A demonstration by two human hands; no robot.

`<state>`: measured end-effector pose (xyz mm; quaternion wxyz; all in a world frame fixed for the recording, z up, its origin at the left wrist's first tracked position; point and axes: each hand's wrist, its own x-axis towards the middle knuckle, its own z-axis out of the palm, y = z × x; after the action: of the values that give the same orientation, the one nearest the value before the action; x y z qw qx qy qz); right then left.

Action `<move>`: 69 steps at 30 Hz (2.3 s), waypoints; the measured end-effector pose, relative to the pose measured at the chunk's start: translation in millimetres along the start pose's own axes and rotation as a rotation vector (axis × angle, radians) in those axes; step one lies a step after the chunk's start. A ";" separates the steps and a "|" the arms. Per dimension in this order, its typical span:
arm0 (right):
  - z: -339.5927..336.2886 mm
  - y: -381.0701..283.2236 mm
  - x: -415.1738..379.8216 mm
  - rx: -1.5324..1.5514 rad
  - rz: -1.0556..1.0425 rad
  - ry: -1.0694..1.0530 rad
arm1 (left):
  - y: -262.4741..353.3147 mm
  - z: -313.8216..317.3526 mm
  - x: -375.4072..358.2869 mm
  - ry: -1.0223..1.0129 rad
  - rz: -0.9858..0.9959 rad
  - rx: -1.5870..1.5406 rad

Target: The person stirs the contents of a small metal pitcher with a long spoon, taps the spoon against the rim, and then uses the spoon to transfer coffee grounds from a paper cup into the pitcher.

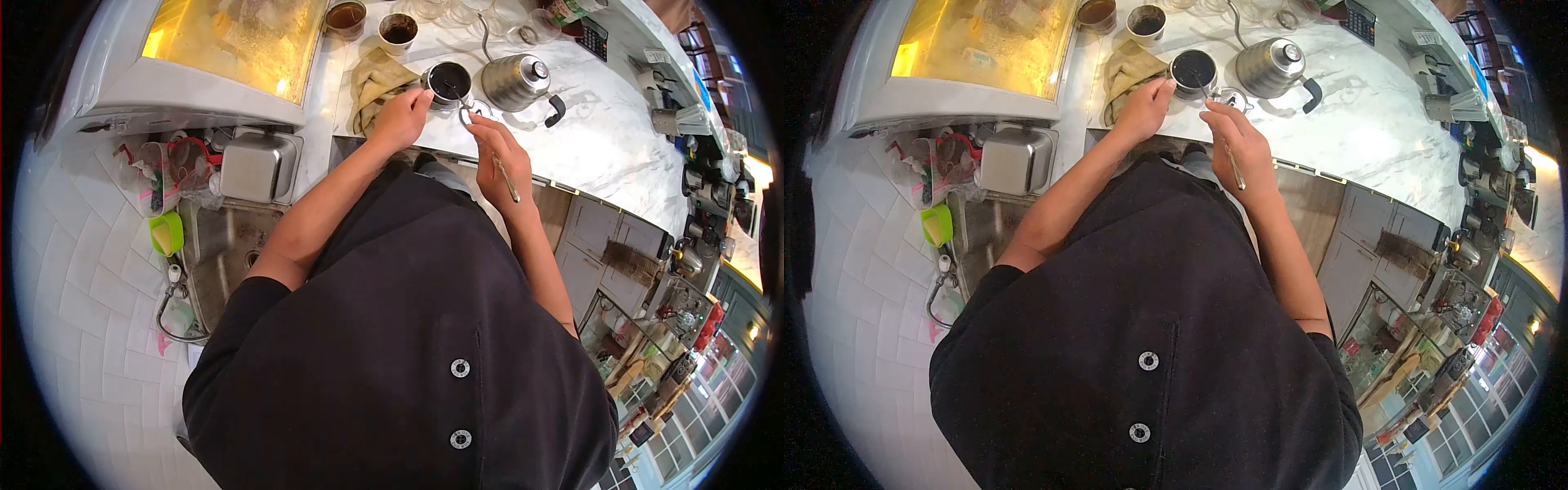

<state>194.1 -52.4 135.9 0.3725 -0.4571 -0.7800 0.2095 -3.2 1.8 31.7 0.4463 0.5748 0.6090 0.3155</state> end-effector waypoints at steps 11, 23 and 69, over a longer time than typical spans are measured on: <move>0.7 2.8 -1.6 0.018 0.007 0.016 | 4.4 -1.5 -3.3 -0.003 -0.020 0.011; 1.0 5.0 -3.4 0.029 -0.004 0.023 | -1.1 1.1 -0.2 -0.009 -0.007 -0.006; -3.7 16.9 2.3 0.153 0.125 0.191 | -5.9 0.7 1.8 -0.006 0.021 -0.015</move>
<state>205.7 -42.1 127.8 0.4650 -0.4931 -0.6927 0.2465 -5.0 2.6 25.9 0.4490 0.5789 0.5992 0.3229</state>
